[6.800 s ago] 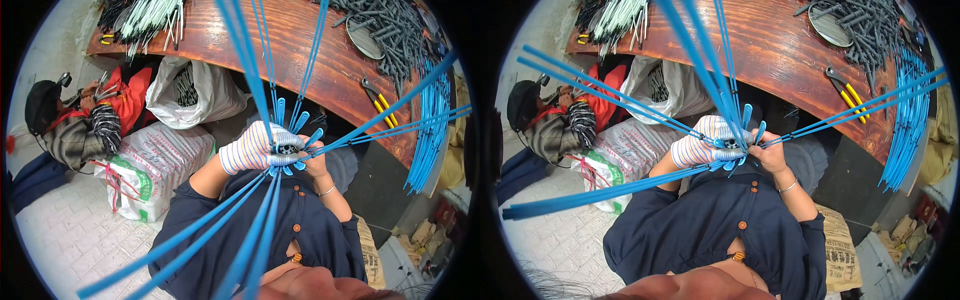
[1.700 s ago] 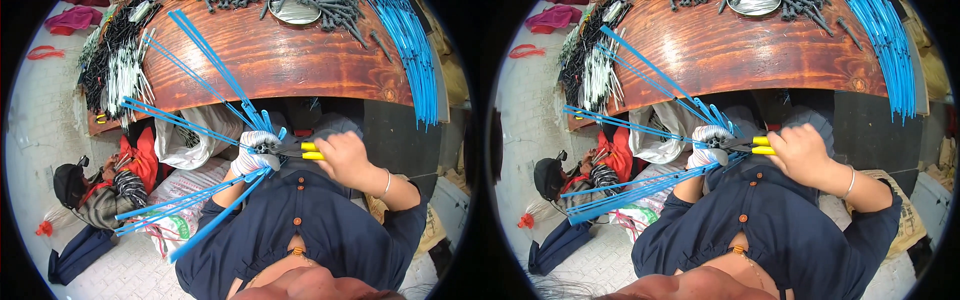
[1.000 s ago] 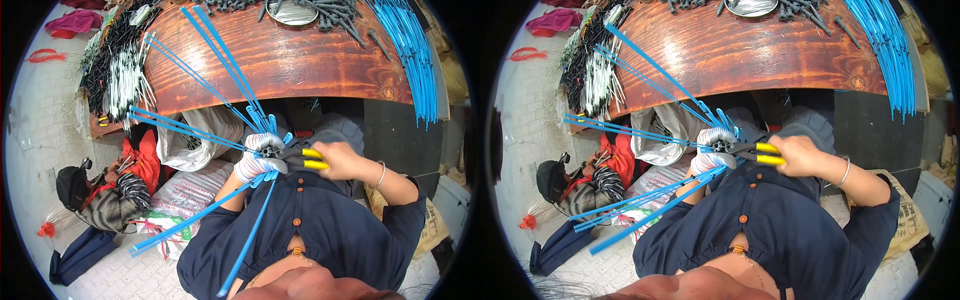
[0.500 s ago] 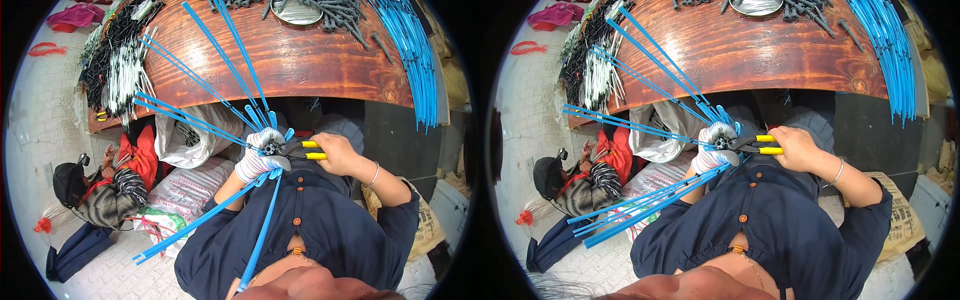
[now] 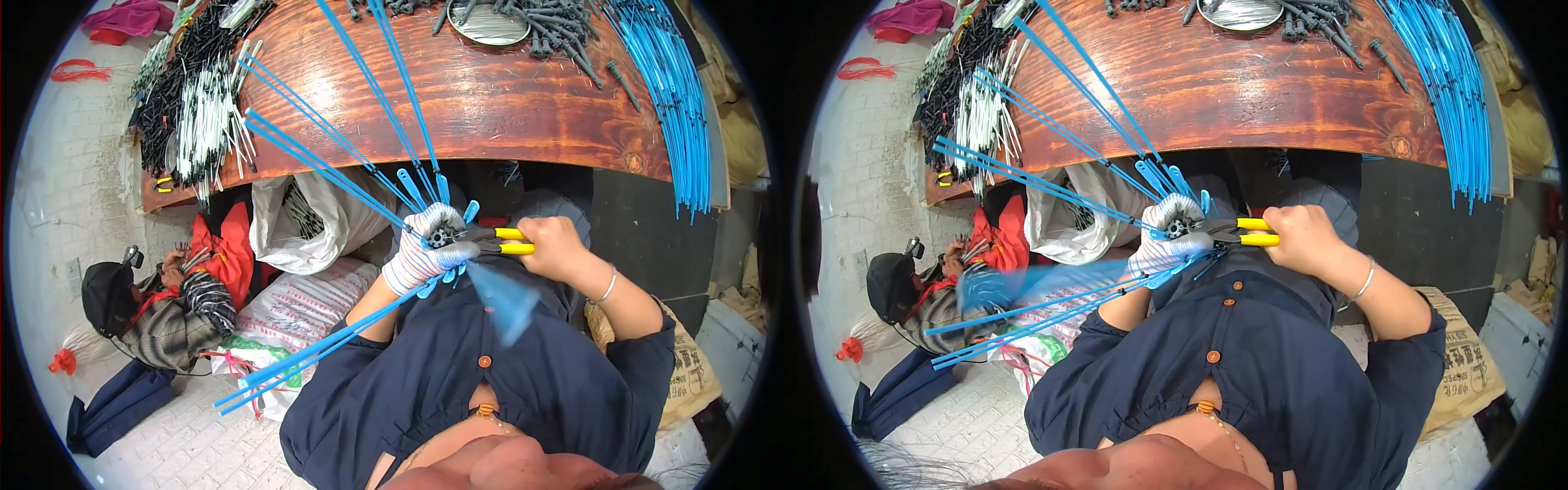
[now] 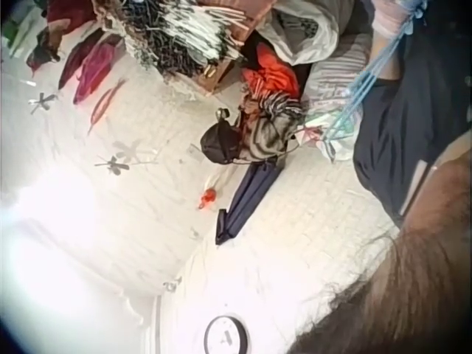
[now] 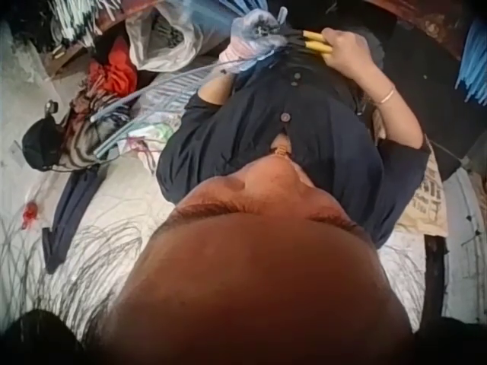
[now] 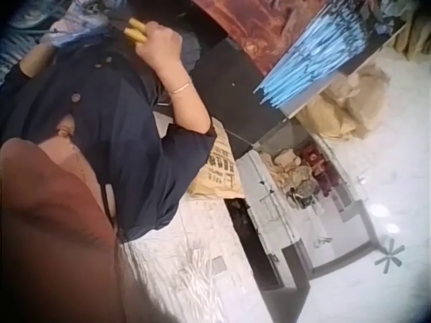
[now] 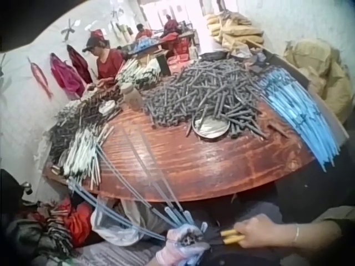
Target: Assembling the metal and plastic rib structure of umbrellas at a production station.
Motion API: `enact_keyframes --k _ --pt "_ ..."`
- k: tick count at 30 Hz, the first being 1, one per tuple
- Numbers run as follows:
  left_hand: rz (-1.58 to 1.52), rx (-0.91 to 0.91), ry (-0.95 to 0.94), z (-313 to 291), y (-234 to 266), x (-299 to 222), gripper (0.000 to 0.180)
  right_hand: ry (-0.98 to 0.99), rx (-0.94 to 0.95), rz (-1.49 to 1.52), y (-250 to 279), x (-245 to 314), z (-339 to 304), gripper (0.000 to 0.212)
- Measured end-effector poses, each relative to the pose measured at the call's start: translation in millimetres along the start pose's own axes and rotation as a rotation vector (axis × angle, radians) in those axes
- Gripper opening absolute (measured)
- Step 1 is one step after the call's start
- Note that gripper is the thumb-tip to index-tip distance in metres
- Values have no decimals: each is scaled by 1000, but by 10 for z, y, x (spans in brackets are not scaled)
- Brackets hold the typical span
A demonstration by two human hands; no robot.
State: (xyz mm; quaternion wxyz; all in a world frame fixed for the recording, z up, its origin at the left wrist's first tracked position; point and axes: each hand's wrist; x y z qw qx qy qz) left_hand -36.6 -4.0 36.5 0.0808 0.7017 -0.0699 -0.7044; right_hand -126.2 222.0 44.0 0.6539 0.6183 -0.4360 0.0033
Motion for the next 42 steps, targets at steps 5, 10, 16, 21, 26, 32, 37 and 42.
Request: enact_keyframes --k 5,10,16,21,26,32,37,42 --pt "-34 -2 18 12 -20 17 29 61 130 -236 548 218 113 21" --pt "-91 -156 -40 -32 -34 92 24 145 110 -271 592 246 231 20" --pt "74 -597 -123 93 622 -7 8 103 -278 -218 576 -38 482 27" --pt "971 -608 222 436 2160 -154 28 -161 -557 -363 710 -724 524 42" --pt "1381 -576 573 992 2615 -199 32 -184 -641 -392 679 -1073 419 46" --pt "1221 -537 682 1439 2608 -103 32 -170 -685 -445 632 -1095 330 44" --pt "1415 -612 449 1485 2710 -70 46 -16 -761 -514 793 -1024 384 36" --pt "1216 -605 -409 1502 1944 -107 62 -86 -804 -131 929 -1281 412 25"
Point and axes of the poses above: each hand's wrist, its own z-axis towards the middle knuckle, its own y-axis out of the back of the hand, x = y × z, and after that the axes turned 1 degree about x, right-handed
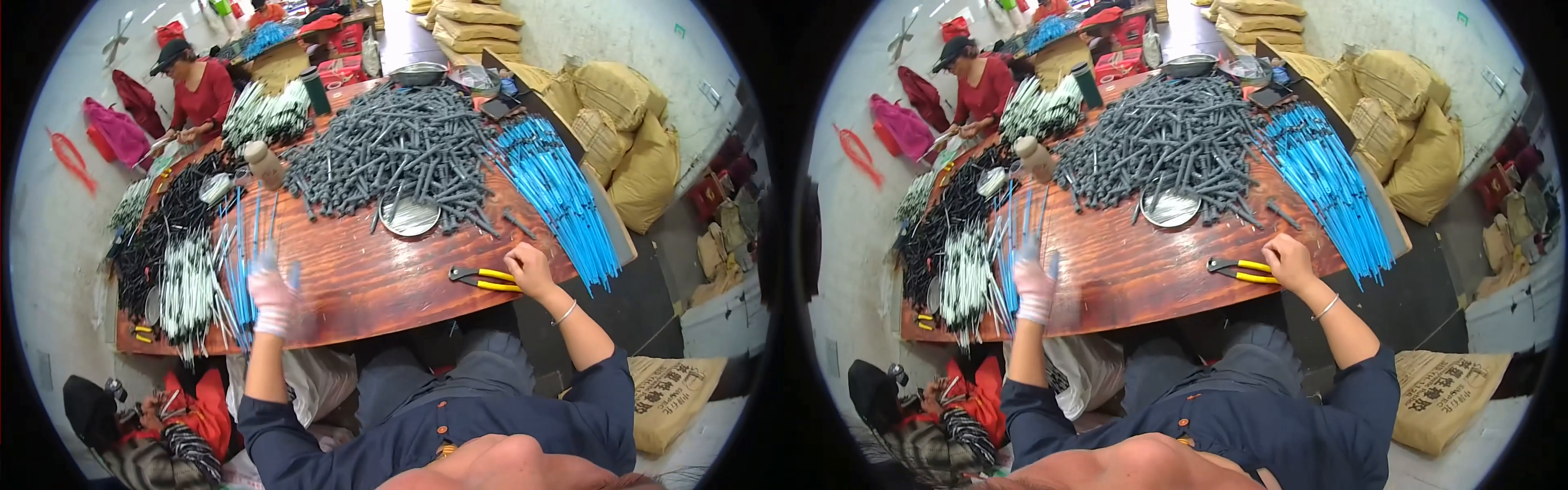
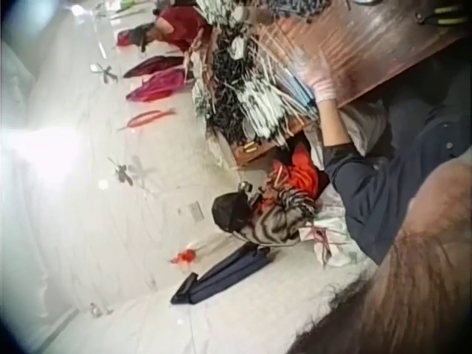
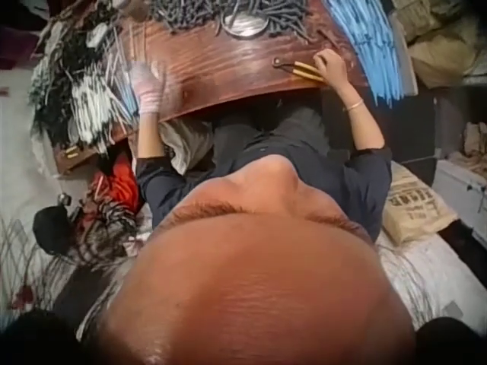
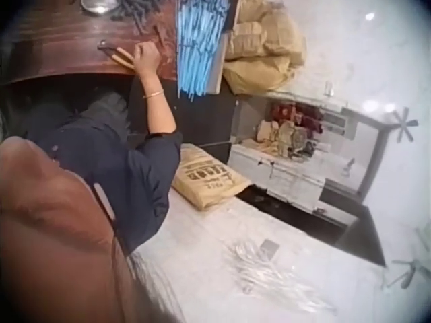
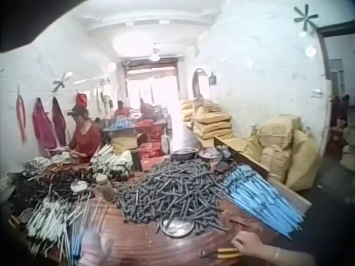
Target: Assembling the metal and plastic rib structure of umbrellas at a production station.
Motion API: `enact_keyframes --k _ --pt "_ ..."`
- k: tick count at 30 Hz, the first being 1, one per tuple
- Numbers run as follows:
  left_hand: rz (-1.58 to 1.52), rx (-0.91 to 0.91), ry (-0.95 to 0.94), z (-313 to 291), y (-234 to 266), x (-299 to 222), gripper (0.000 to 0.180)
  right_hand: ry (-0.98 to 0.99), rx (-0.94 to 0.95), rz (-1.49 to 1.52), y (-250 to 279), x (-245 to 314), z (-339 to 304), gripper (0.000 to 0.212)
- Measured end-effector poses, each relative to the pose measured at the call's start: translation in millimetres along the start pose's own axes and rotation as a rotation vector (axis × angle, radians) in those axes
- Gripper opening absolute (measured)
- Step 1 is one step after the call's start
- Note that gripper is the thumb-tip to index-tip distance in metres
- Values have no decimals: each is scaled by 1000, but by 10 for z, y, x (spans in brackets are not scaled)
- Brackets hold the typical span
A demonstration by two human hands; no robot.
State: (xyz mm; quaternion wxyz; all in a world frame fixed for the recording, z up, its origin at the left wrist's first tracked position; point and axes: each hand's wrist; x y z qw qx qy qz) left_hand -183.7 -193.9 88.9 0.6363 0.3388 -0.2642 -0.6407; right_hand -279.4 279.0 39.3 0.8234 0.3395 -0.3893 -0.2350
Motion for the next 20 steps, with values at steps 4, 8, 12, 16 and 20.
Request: enact_keyframes --k 4,8,12,16,20 --pt "-245 401 -179 -295 -115 -716 68 -220 -6 152 153 -30 492 23" --pt "-352 678 -251 -281 -29 -1120 80 -642 6 615 184 -282 1227 26" --pt "-129 734 -430 -491 -93 -1233 85 -822 -141 1154 -23 -934 2022 19" --pt "-22 788 -421 -547 -235 -1184 86 -911 -305 1426 -469 -1449 2786 19" --pt "-35 892 -378 -561 -285 -1147 88 -910 -470 1457 -863 -1915 3450 28"
Point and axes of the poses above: each hand's wrist, its own z-axis towards the middle knuckle, its own y-axis out of the back of the hand, x = y × z, and after that the axes turned 1 degree about x, right-handed
